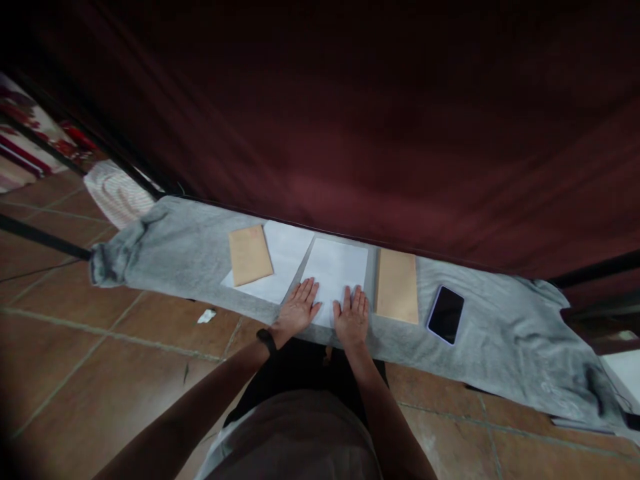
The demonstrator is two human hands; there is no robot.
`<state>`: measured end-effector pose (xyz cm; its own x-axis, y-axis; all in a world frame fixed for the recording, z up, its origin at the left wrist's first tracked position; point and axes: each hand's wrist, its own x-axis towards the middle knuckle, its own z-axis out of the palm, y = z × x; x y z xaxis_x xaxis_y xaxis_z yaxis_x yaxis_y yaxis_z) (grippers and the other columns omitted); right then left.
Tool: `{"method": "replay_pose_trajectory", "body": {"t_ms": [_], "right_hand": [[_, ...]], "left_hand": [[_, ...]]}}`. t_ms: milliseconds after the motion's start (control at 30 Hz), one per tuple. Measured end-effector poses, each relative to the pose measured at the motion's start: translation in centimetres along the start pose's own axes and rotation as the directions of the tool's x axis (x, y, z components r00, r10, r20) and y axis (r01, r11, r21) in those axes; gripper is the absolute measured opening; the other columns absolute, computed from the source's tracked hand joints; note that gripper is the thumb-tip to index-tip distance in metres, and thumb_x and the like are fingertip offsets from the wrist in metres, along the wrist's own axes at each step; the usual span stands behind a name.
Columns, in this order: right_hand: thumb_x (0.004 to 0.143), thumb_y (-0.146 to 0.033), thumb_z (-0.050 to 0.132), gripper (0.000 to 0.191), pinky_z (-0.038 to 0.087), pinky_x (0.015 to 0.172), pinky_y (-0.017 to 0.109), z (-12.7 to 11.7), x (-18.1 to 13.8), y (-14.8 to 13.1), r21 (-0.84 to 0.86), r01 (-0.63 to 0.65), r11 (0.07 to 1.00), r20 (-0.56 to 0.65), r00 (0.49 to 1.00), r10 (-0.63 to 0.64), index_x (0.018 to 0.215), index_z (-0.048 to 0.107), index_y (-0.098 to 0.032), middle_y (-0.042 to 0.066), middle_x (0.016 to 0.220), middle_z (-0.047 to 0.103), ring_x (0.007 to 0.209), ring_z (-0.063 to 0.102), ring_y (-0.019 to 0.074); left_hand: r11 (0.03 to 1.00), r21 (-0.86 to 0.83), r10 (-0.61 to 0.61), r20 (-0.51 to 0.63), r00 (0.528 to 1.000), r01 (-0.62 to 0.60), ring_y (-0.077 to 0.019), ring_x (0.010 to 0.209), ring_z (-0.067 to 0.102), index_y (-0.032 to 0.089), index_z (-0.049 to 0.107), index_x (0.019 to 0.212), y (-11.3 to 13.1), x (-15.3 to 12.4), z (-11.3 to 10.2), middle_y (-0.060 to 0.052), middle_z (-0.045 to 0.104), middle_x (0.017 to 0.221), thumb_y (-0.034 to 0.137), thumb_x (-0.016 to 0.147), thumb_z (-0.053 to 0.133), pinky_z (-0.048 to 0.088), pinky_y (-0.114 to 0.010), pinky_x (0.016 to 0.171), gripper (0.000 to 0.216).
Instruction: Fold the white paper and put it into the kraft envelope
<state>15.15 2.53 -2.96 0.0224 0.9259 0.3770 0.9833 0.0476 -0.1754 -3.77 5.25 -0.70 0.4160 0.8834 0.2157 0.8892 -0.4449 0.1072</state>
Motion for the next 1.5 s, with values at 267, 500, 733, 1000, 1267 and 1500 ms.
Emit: {"method": "replay_pose_trajectory", "body": {"t_ms": [267,500,733,1000,1267,1500], "right_hand": [[0.104,-0.043,0.04,0.06,0.036,0.113,0.059,0.2,-0.2,0.3,0.053,0.022,0.998,-0.013,1.0,-0.021,0.155,0.038,-0.01,0.025,0.162,0.03,0.146,0.036,0.0376],[0.105,-0.042,0.039,0.06,0.036,0.113,0.059,-0.2,-0.1,0.2,0.048,0.019,0.999,-0.01,1.0,-0.018,0.156,0.037,-0.011,0.024,0.163,0.028,0.146,0.036,0.037],[0.104,-0.041,0.043,0.06,0.033,0.116,0.054,-0.9,0.3,0.4,0.002,0.028,1.0,0.077,0.997,-0.028,0.154,0.04,-0.007,0.025,0.163,0.028,0.148,0.033,0.0353],[0.105,-0.033,0.038,0.056,0.03,0.12,0.05,-2.5,-1.4,-0.6,0.07,0.13,0.989,0.148,0.979,-0.139,0.157,0.034,-0.012,0.016,0.162,0.037,0.15,0.032,0.0293],[0.103,-0.035,0.044,0.057,0.029,0.121,0.049,-4.2,-5.1,-0.4,0.106,0.239,0.965,0.234,0.938,-0.258,0.156,0.037,-0.017,0.014,0.161,0.038,0.148,0.036,0.0279],[0.105,-0.039,0.04,0.062,0.029,0.122,0.047,-4.9,-6.0,2.5,0.072,0.199,0.977,0.239,0.948,-0.21,0.159,0.028,-0.01,0.016,0.162,0.036,0.149,0.034,0.0277]], "left_hand": [[0.999,-0.017,0.03,0.038,0.999,-0.03,-0.0283,0.153,0.027,0.009,0.035,0.155,-0.7,-0.5,-0.2,-0.017,0.032,0.163,0.041,0.103,0.04,0.023,-0.047,0.125,0.061],[0.999,-0.03,0.026,0.044,0.999,-0.025,-0.0281,0.152,0.029,0.011,0.034,0.156,-0.7,-0.6,-0.6,-0.016,0.032,0.163,0.041,0.102,0.042,0.021,-0.048,0.126,0.062],[0.998,-0.067,0.015,0.037,0.999,-0.012,-0.0256,0.153,0.028,0.012,0.035,0.156,-1.2,-0.8,-0.6,-0.014,0.035,0.162,0.041,0.104,0.038,0.028,-0.046,0.124,0.06],[0.996,-0.092,0.022,0.041,0.999,-0.018,-0.0257,0.154,0.024,0.011,0.026,0.159,-0.2,-0.8,-1.2,-0.014,0.031,0.164,0.034,0.104,0.036,0.028,-0.048,0.125,0.06],[0.98,-0.1,0.184,0.104,0.977,-0.174,-0.024,0.153,0.027,0.019,0.034,0.157,1.7,-3.4,-1.4,-0.009,0.033,0.164,0.038,0.104,0.04,0.027,-0.047,0.125,0.056],[0.989,-0.067,0.137,0.078,0.988,-0.132,-0.0252,0.153,0.028,0.015,0.03,0.158,-0.5,-5.0,-1.6,-0.013,0.035,0.162,0.042,0.103,0.041,0.029,-0.044,0.124,0.063]]}}
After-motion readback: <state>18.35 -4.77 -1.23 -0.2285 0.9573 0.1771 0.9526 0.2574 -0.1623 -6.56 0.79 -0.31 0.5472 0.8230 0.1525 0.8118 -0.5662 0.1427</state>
